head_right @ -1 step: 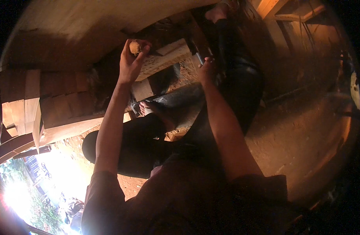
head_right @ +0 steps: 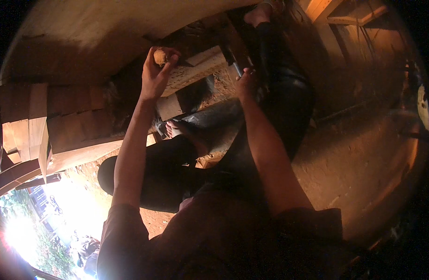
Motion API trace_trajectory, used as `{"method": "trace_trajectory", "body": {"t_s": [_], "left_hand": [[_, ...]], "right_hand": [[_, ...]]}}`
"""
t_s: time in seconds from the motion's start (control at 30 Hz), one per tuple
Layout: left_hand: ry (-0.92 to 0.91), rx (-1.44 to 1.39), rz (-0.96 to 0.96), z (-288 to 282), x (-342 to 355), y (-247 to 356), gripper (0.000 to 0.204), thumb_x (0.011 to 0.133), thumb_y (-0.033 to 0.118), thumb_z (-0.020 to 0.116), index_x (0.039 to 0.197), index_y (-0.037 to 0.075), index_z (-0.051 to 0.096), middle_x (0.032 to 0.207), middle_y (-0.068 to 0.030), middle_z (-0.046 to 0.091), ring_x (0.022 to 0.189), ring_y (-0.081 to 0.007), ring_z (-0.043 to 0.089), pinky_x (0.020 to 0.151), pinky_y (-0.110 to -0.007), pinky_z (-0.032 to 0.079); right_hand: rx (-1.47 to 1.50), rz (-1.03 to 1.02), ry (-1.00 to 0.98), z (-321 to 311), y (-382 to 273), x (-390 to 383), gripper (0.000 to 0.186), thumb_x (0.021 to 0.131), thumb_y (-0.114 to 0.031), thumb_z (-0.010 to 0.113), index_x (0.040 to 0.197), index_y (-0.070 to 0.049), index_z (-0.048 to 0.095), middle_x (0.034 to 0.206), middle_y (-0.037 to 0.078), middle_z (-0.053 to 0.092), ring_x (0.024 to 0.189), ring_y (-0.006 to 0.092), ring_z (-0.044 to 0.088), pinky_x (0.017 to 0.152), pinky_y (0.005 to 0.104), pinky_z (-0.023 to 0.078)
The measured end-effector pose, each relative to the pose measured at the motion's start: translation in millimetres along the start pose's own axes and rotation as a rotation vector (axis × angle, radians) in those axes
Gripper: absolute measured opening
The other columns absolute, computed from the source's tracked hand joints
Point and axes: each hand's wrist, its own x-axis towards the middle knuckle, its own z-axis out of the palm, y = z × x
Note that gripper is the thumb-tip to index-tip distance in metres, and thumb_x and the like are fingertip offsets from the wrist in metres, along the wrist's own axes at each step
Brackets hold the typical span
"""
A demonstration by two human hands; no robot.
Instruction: The person sits on the ground and uses a hammer to repeatedly strike a small wooden block, chipping away material. The person adjusts the block's position between strikes and continues the process throughout the clip.
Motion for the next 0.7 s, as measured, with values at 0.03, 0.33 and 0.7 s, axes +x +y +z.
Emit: {"method": "trace_trajectory", "body": {"t_s": [0.03,0.33,0.7], "left_hand": [[-0.009,-0.012,0.022,0,-1,0,0.023,0.097,0.018,0.076,0.11,0.004,0.063,0.102,-0.0063,0.075,0.097,-0.0138,0.07,0.09,-0.031,0.053],[0.001,-0.029,0.003,-6,-5,-3,0.023,0.097,0.017,0.075,0.111,0.004,0.062,0.102,-0.0082,0.075,0.097,-0.0157,0.072,0.09,-0.032,0.054],[0.028,-0.021,0.006,-8,-6,-5,0.023,0.096,0.016,0.075,0.11,0.003,0.062,0.101,-0.0085,0.075,0.098,-0.017,0.072,0.091,-0.032,0.054]], "right_hand": [[-0.001,0.0,0.008,0,0,-1,0.049,0.089,-0.022,0.079,0.133,-0.01,0.06,0.123,0.023,0.065,0.119,0.0432,0.063,0.1,0.0508,0.051],[0.008,0.081,-0.043,0,-11,5,0.05,0.092,-0.022,0.076,0.137,-0.008,0.059,0.13,0.023,0.064,0.125,0.0424,0.061,0.105,0.0491,0.05],[-0.026,0.087,-0.067,-10,-25,1,0.048,0.092,-0.019,0.074,0.137,-0.006,0.059,0.127,0.025,0.065,0.123,0.0424,0.061,0.105,0.0489,0.05]]}}
